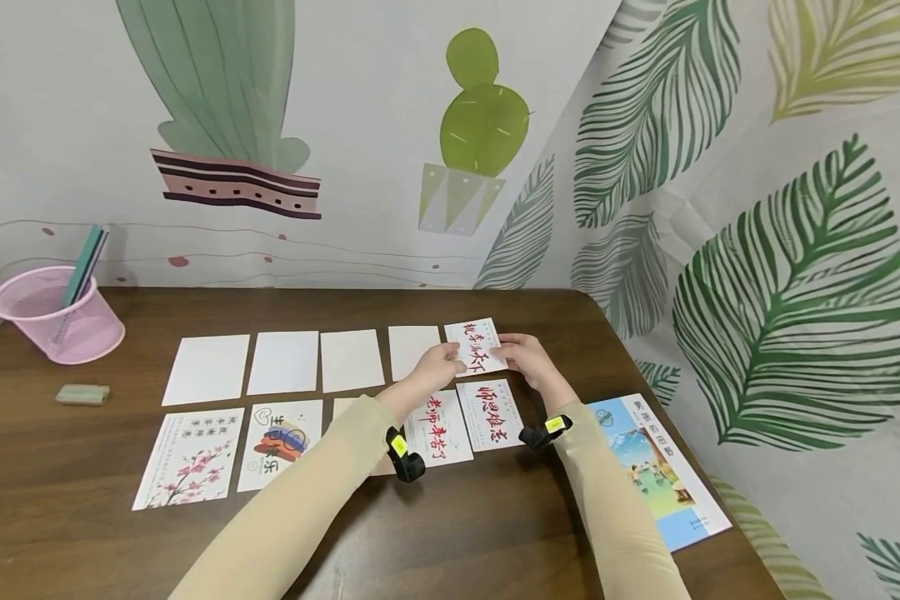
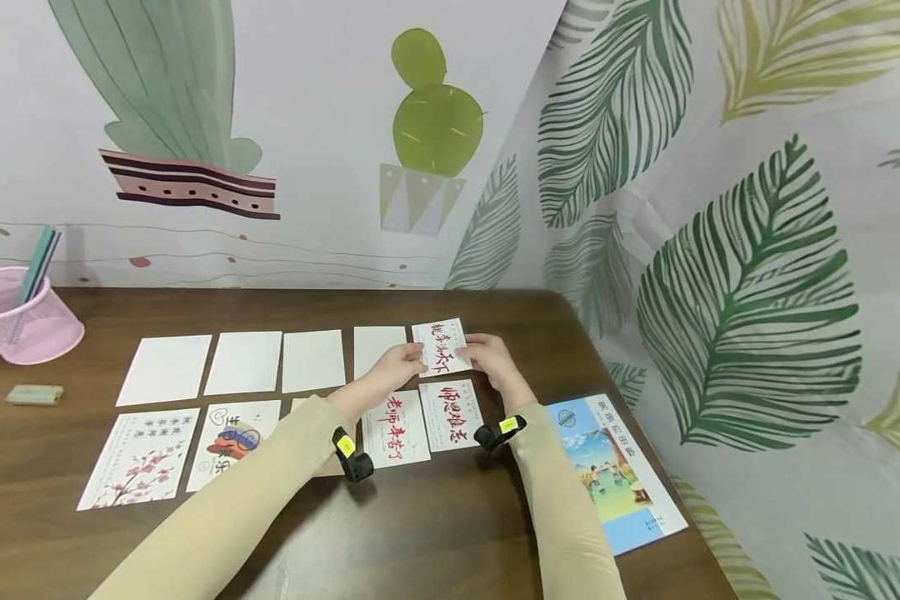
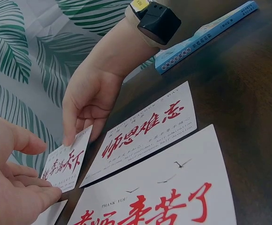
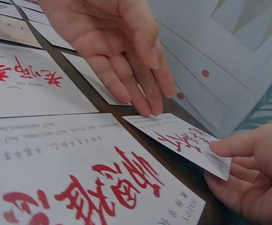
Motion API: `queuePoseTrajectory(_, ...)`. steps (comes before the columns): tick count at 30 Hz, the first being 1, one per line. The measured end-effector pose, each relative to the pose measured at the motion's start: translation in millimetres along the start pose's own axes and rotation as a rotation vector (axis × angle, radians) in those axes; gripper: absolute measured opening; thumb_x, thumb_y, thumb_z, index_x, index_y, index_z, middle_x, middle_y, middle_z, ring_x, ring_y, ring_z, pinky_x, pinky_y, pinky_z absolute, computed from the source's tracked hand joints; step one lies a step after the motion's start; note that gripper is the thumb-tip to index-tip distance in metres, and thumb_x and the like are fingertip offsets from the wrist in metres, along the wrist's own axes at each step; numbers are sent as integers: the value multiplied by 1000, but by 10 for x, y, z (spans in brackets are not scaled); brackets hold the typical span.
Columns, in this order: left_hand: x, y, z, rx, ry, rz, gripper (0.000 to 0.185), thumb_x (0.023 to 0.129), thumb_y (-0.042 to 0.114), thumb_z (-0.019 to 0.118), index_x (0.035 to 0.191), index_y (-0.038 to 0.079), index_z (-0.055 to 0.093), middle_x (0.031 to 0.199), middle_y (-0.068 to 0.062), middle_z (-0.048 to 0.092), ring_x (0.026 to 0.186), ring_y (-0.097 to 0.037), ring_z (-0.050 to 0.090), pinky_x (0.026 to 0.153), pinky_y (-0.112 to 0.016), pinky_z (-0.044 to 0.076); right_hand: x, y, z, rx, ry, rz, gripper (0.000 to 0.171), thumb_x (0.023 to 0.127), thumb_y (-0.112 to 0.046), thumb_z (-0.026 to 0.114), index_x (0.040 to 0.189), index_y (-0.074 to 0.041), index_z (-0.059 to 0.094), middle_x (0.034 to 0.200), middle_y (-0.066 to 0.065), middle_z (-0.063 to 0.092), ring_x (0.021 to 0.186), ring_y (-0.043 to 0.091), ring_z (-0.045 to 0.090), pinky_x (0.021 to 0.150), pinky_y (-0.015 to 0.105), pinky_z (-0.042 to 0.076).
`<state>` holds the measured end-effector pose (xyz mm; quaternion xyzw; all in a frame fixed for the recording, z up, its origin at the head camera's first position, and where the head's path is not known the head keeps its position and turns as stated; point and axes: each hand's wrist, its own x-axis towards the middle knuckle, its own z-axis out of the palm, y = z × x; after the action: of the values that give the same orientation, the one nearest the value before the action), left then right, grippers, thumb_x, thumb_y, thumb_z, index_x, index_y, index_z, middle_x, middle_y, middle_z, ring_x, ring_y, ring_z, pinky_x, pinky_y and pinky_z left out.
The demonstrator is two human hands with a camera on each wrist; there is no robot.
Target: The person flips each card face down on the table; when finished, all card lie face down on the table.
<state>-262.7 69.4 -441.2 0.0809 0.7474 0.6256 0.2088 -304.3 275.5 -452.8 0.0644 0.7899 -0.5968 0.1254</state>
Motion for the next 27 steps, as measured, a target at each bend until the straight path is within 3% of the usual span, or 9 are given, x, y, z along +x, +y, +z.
queuePoseTrajectory(10, -7, 9, -11, 0, 14, 18, 59, 94, 6, 52, 149, -3, 33, 153, -22, 37, 143, -36, 33, 117, -45, 31, -45, -8, 68, 31, 39, -22, 52, 91, -1, 61, 138, 12, 43, 128, 28, 58, 78, 5, 65, 69, 17, 55)
queuePoseTrajectory(17, -5, 128, -23, -72, 70, 107, 50, 96, 5, 53, 145, 1, 43, 146, -17, 49, 136, -31, 45, 111, -43, 40, -191, -149, 113, 15, 146, -115, 41, 90, 0, 62, 129, 9, 52, 113, 20, 64, 76, 4, 63, 67, 16, 53)
queuePoseTrajectory(23, 32, 250, -2, -76, 135, 135, 49, 96, 21, 61, 140, 3, 50, 139, -15, 56, 131, -29, 52, 109, -40, 43, -340, -327, 260, 5, 180, -199, 36, 88, 0, 64, 123, 7, 57, 98, 6, 65, 73, 3, 59, 64, 16, 48)
queuePoseTrajectory(27, 44, 295, 6, -95, 162, 131, 55, 94, 29, 65, 140, 2, 50, 138, -16, 57, 130, -28, 53, 108, -38, 44, -404, -408, 352, 2, 190, -261, 35, 86, 1, 65, 120, 6, 59, 98, 5, 66, 76, 4, 59, 63, 18, 45)
